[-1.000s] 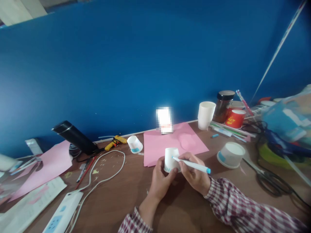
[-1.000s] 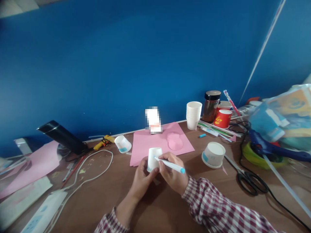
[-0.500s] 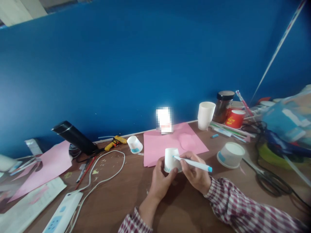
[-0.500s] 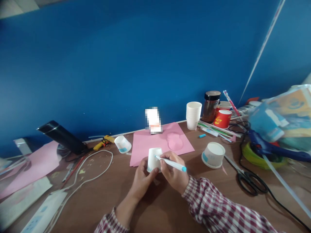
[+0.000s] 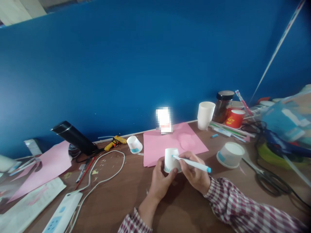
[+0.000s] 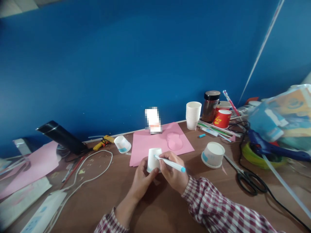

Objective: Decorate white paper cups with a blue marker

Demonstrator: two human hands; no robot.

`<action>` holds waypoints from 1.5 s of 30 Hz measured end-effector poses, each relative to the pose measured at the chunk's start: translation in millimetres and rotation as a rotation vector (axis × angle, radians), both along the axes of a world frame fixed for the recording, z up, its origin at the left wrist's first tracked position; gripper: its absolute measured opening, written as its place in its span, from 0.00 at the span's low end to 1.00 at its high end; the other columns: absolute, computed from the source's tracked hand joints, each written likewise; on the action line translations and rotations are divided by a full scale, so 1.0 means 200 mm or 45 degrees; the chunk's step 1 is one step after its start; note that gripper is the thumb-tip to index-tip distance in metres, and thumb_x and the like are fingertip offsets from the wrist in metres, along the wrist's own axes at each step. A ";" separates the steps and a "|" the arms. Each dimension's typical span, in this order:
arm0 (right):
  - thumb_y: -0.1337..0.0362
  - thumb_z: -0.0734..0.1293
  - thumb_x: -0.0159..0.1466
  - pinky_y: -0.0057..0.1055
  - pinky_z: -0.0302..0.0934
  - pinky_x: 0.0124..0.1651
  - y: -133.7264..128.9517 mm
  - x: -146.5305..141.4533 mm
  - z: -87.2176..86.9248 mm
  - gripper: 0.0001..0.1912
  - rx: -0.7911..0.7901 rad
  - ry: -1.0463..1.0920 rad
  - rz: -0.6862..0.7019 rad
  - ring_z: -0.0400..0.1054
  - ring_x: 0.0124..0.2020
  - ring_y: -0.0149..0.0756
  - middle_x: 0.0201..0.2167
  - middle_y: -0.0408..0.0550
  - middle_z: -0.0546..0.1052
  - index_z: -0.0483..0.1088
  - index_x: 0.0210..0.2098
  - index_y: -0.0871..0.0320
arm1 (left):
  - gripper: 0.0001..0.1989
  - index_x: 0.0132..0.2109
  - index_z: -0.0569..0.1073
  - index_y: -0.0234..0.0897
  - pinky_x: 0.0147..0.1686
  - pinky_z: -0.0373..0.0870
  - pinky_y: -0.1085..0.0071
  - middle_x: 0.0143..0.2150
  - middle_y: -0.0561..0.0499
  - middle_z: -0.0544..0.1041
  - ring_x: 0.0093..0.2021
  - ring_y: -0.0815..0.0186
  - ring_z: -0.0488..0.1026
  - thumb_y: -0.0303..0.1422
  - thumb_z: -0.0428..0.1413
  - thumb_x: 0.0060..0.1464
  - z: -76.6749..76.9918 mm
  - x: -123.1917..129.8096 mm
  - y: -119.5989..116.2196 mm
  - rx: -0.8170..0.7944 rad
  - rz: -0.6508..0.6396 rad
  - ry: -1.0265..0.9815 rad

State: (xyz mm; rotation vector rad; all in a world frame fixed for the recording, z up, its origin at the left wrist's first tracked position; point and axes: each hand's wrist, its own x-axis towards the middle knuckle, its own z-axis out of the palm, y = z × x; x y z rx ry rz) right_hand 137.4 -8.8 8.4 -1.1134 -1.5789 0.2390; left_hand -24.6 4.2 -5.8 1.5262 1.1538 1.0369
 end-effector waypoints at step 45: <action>0.65 0.63 0.66 0.26 0.66 0.29 0.02 0.02 -0.03 0.03 -0.028 0.101 0.029 0.70 0.25 0.32 0.26 0.43 0.74 0.69 0.37 0.56 | 0.24 0.53 0.69 0.34 0.47 0.70 0.65 0.47 0.44 0.78 0.46 0.58 0.74 0.42 0.60 0.53 0.00 -0.01 0.00 -0.055 -0.006 -0.096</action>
